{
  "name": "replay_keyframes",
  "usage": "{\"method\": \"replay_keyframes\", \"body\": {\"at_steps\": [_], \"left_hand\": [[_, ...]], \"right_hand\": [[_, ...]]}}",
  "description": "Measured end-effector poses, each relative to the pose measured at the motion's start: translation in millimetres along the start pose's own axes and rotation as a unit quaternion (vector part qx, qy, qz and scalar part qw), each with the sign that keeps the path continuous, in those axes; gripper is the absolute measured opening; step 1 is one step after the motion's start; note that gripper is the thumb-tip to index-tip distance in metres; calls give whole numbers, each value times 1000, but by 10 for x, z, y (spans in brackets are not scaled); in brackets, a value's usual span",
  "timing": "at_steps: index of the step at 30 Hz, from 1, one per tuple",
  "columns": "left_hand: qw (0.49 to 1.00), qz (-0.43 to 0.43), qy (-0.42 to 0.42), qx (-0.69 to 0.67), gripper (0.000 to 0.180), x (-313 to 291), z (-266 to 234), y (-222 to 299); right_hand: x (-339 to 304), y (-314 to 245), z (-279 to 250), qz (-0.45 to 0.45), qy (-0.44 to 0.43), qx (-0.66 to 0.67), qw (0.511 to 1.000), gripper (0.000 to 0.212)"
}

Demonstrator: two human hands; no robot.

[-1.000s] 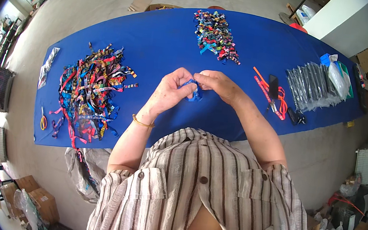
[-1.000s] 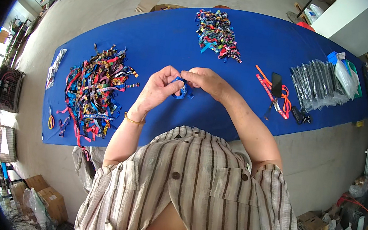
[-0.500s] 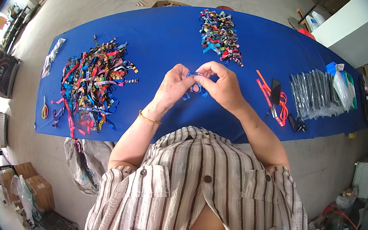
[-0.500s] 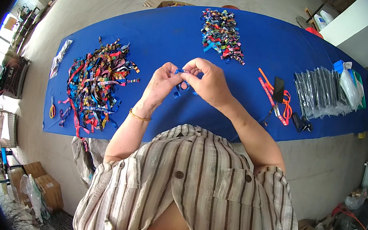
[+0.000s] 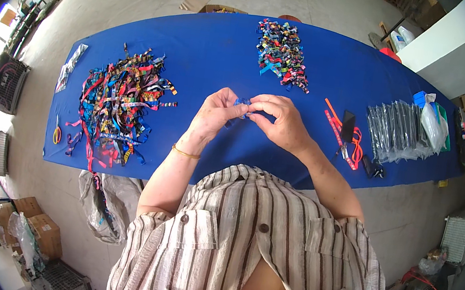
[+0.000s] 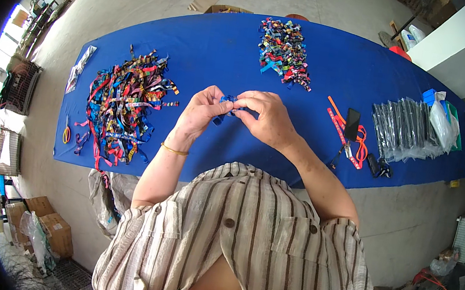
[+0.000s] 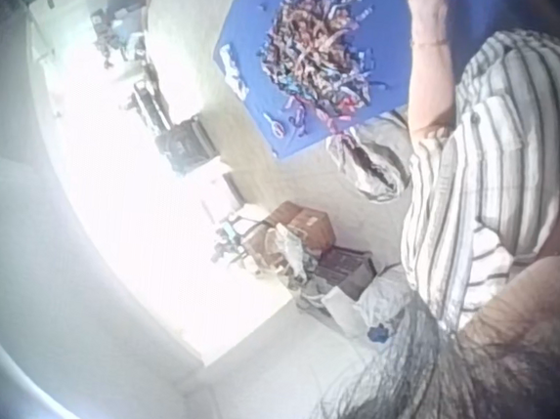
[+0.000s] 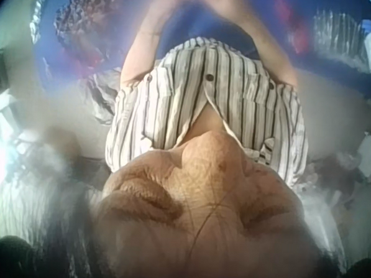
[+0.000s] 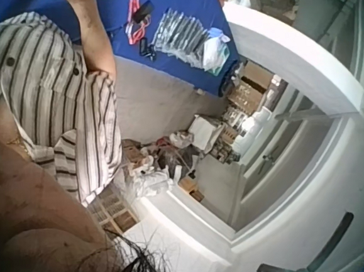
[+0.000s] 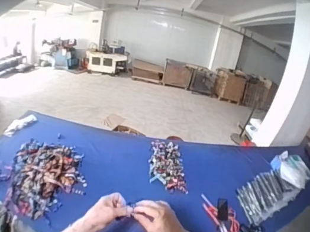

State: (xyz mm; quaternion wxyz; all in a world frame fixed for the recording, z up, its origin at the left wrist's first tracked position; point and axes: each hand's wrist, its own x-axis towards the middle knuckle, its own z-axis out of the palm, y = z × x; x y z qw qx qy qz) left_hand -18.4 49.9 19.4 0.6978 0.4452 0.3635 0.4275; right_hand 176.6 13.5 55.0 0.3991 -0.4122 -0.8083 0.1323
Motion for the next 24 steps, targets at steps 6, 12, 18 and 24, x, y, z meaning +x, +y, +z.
{"method": "replay_keyframes", "body": {"at_steps": [6,12,18,24], "left_hand": [[997,-8,-55,58,25,-52,-45,88],[984,14,-94,151,25,-131,-71,91],[941,40,-98,321,25,-274,-102,181],[944,106,-70,306,26,-297,-205,155]], "right_hand": [[-2,-38,-32,49,-39,67,996,38],[20,-91,-13,68,-120,95,986,46],[-39,-196,103,125,-126,113,978,39],[-92,-238,313,182,-67,245,950,35]]}}
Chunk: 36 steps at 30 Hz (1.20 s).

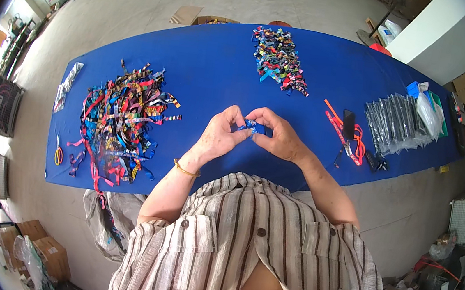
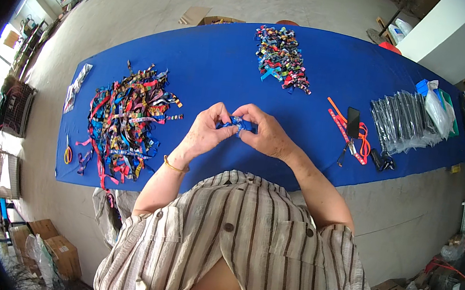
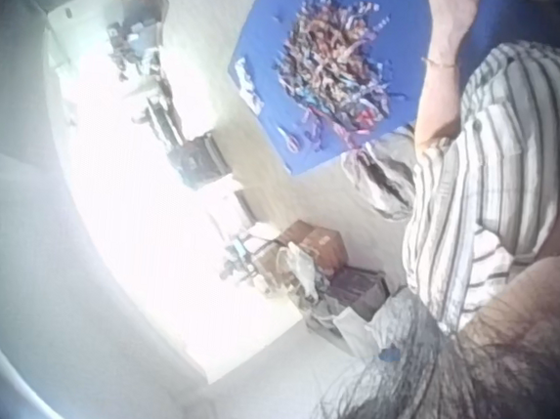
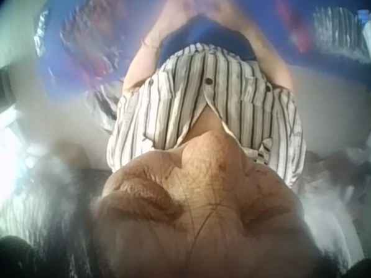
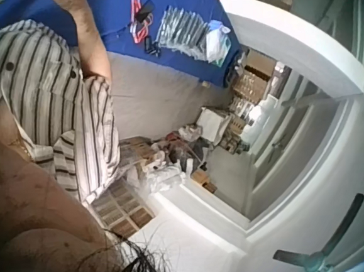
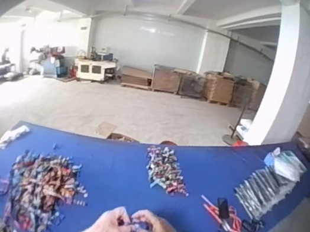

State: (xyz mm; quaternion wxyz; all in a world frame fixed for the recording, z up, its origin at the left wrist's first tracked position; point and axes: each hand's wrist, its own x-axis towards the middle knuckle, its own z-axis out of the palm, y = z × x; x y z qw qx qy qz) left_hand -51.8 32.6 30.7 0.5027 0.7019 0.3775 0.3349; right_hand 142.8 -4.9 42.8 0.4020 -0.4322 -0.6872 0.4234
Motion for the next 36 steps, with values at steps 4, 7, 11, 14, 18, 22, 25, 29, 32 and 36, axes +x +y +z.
{"method": "replay_keyframes", "body": {"at_steps": [4,7,11,14,18,22,25,29,32,36], "left_hand": [[999,7,28,45,23,-33,24,-1],[990,86,58,98,23,-50,44,-50],[934,245,77,249,21,-34,26,-15],[911,305,77,268,23,-37,17,52],[892,334,60,298,25,-53,11,43],[880,364,45,301,26,-43,-9,54],[861,398,24,315,28,-34,5,87],[851,417,17,320,28,-19,51,95],[850,405,10,338,25,-18,88,43],[853,388,5,348,22,-22,148,68]], "right_hand": [[-22,57,79,36,1,21,999,35],[-26,106,148,54,17,45,997,36],[-26,141,194,88,36,134,987,34],[-45,25,219,93,54,128,986,33],[-64,102,247,92,59,196,975,32],[-59,-88,150,202,51,301,930,31],[-46,128,106,249,12,456,854,33],[-43,278,103,275,-2,396,876,25],[-29,230,56,292,18,366,883,21],[-41,251,-15,275,11,334,901,17]]}}
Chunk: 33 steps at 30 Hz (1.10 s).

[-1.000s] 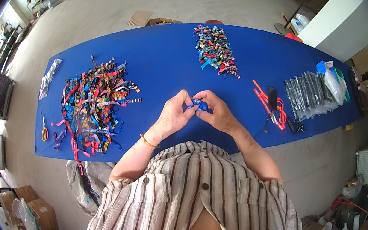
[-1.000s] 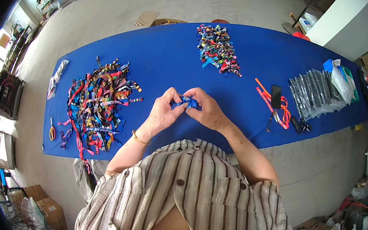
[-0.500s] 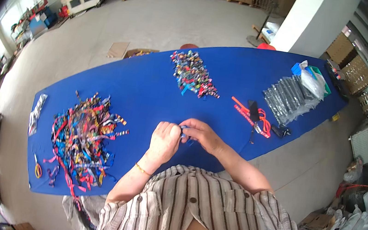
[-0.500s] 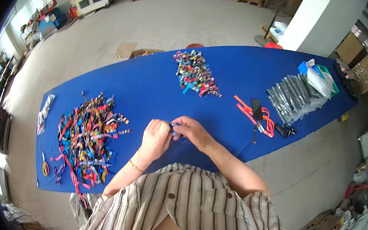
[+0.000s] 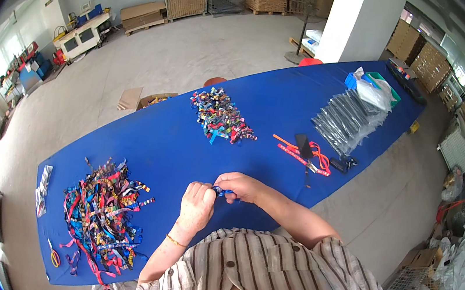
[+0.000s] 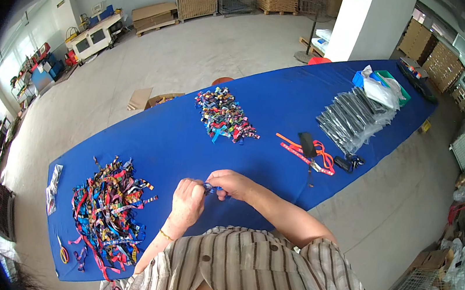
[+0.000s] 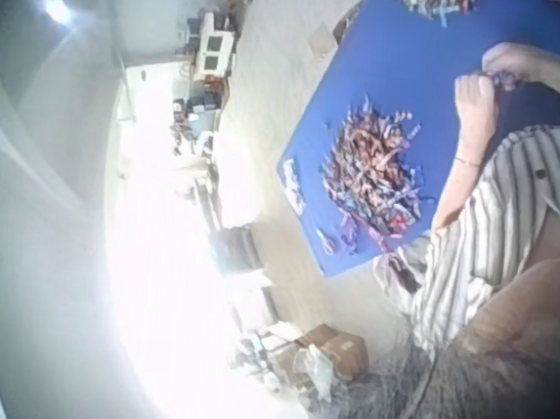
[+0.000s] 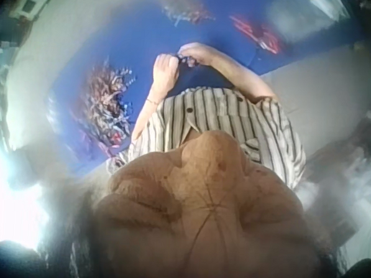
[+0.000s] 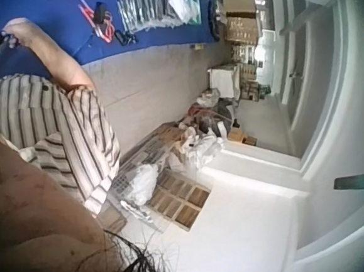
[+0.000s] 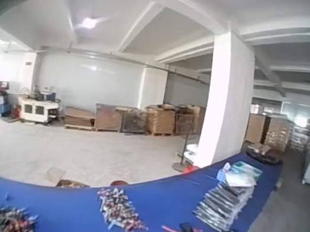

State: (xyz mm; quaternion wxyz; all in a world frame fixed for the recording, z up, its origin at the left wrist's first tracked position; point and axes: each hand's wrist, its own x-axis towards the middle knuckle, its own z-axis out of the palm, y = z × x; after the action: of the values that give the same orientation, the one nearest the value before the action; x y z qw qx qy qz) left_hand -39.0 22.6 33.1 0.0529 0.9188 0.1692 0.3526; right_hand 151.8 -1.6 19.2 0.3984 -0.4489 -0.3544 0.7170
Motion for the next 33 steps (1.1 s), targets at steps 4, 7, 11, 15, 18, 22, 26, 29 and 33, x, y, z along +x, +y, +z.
{"method": "replay_keyframes", "body": {"at_steps": [4,7,11,15,18,22,26,29,33], "left_hand": [[1000,-19,7,-9,22,61,47,60],[998,-35,48,-10,21,169,111,89],[992,-103,70,-16,16,273,195,130],[966,-194,117,-126,16,340,329,139],[879,-342,87,-320,17,336,369,160],[661,-427,76,-612,22,396,316,167],[634,-421,97,-641,19,374,369,167],[731,-421,108,-526,19,417,396,236],[986,-106,132,-8,36,477,238,212]], "right_hand": [[48,37,-122,28,-13,44,999,14],[36,0,-108,-86,100,-19,991,15],[41,-118,-179,-234,212,-133,940,14],[16,-210,-251,-254,221,-102,936,15],[-15,-235,-284,-264,220,-142,928,14],[-72,-263,-299,-329,221,-223,891,11],[-93,-261,-315,-356,206,-252,876,9],[-141,-298,-327,-336,199,-198,899,8],[-243,-336,-309,-321,145,-179,919,7]]}}
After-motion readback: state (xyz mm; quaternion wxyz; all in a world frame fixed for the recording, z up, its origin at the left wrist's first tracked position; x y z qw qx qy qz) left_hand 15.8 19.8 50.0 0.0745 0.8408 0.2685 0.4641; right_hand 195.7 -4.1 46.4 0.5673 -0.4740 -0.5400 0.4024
